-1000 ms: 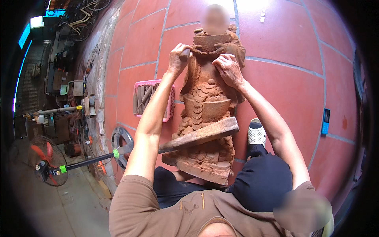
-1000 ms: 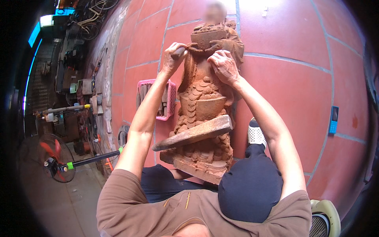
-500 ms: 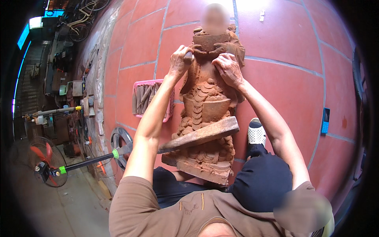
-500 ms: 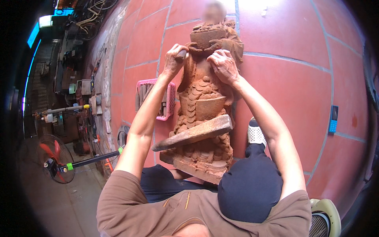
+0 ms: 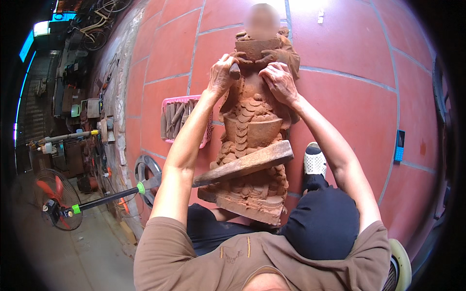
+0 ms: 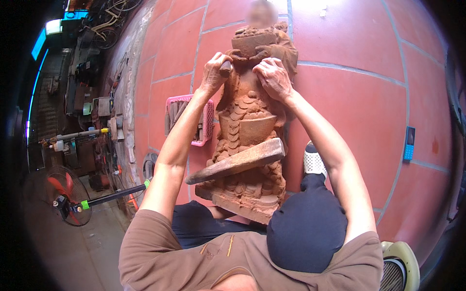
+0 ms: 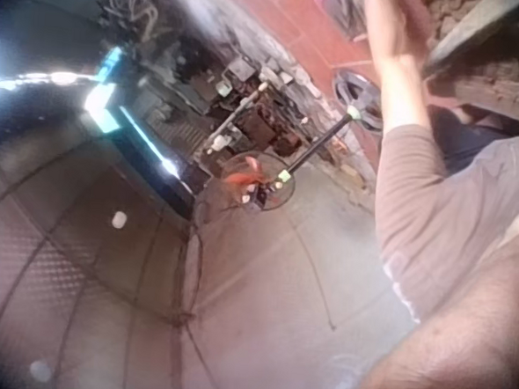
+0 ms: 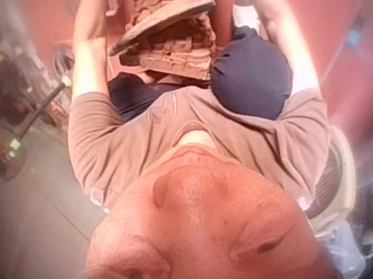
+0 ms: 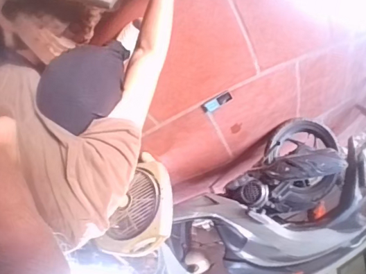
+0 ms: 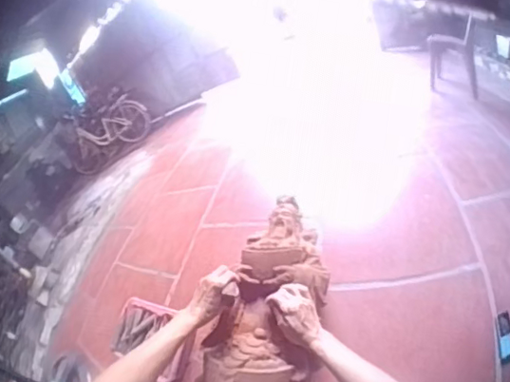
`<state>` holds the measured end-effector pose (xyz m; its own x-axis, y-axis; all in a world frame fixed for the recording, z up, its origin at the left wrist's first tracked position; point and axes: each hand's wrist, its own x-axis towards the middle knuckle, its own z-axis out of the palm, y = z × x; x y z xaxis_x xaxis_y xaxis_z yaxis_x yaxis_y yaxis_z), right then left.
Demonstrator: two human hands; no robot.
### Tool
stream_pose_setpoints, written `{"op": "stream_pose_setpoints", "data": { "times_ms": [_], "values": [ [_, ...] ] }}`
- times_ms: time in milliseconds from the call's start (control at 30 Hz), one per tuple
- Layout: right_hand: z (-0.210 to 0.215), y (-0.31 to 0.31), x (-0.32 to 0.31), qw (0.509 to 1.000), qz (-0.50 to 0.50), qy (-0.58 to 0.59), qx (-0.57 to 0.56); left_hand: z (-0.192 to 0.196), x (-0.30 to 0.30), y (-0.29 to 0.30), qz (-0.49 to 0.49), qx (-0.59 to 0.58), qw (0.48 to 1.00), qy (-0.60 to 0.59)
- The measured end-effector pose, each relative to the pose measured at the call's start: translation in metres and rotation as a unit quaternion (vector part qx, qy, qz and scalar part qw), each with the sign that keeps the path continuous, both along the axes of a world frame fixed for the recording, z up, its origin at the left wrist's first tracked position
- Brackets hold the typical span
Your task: The person sits on the floor and carves a wooden sculpture using a chisel and mallet. They repeatedly strike the chisel to shape details on the figure and occasionally adjust the sculpture's position.
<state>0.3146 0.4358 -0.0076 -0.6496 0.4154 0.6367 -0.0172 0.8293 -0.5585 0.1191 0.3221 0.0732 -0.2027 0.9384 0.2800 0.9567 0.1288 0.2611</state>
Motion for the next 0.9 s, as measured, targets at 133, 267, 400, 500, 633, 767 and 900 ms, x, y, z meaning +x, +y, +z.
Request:
{"op": "stream_pose_setpoints", "data": {
  "times_ms": [133, 267, 400, 500, 633, 767, 900],
  "values": [
    [-0.002, 0.000, 0.004, 1.000, -0.010, -0.008, -0.006, -0.001, 0.011, -0.024, -0.035, -0.055, 0.998, 0.012],
    [0.000, 0.004, 0.004, 1.000, -0.005, -0.005, 0.002, 0.022, 0.000, -0.017, -0.014, -0.069, 0.994, -0.088],
    [-0.001, 0.000, 0.000, 1.000, -0.001, 0.003, -0.002, 0.018, -0.007, -0.004, -0.019, -0.012, 0.999, -0.046],
    [0.000, -0.003, -0.001, 1.000, 0.000, 0.002, -0.008, 0.003, -0.008, -0.017, -0.049, -0.003, 0.999, -0.022],
    [-0.004, 0.003, 0.005, 1.000, -0.008, -0.004, -0.003, 0.012, 0.020, -0.042, -0.040, -0.063, 0.996, -0.057],
    [0.000, 0.004, 0.005, 1.000, -0.004, -0.004, -0.006, 0.025, 0.015, -0.027, -0.031, -0.064, 0.994, -0.088],
    [0.002, -0.001, -0.001, 1.000, -0.002, 0.009, -0.003, 0.016, 0.004, -0.011, -0.033, 0.011, 0.999, -0.032]
  ]
}}
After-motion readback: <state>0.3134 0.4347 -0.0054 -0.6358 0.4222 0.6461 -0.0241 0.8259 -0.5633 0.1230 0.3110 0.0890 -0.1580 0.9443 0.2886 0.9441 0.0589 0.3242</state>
